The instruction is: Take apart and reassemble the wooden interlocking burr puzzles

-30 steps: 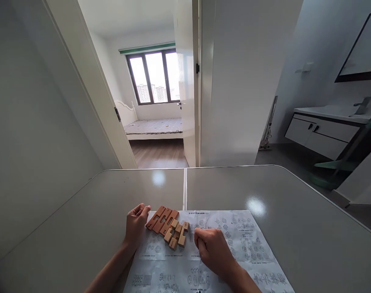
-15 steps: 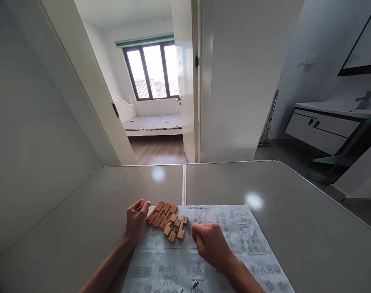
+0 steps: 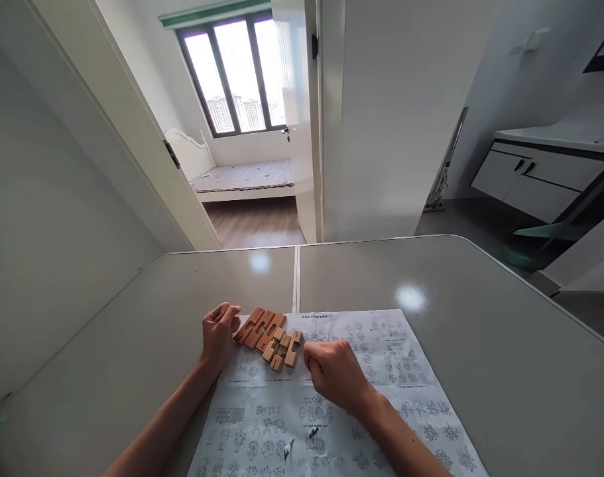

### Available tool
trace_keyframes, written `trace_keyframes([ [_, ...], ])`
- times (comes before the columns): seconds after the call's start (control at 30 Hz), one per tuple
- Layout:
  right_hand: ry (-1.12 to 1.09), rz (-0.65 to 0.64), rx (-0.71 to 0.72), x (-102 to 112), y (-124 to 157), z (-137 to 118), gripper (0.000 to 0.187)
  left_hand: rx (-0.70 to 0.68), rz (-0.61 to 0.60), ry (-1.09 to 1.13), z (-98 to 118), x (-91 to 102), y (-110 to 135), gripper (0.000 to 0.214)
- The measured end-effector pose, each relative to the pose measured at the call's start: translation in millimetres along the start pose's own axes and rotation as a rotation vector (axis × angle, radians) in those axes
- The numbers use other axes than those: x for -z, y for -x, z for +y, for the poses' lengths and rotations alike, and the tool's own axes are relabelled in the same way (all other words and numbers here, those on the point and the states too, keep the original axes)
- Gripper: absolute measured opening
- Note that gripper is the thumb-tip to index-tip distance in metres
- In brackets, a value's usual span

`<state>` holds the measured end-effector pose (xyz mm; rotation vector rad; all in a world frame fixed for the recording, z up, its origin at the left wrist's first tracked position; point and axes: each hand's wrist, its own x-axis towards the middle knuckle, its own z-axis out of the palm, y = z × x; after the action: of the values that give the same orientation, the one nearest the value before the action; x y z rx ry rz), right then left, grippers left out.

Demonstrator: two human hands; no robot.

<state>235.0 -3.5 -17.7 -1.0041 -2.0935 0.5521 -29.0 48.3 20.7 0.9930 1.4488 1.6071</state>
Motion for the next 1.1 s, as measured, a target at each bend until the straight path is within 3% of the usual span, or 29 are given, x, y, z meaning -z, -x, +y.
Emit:
trace_keyframes([
  [0.2,0.013,0.020,0.031,4.0,-2.2,2.5,0.026,0.081,0.005,0.076,6.1,-2.8,-4.6,0.067],
  [0.43,0.038,0.036,0.029,3.8,-2.0,8.1,0.027,0.121,0.038,0.108,9.0,-0.6,-10.8,0.062],
  [1.1,-0.027,-0.003,0.042,-0.1,1.2,1.8,0.028,0.119,0.042,0.191,7.7,1.0,-12.1,0.059],
])
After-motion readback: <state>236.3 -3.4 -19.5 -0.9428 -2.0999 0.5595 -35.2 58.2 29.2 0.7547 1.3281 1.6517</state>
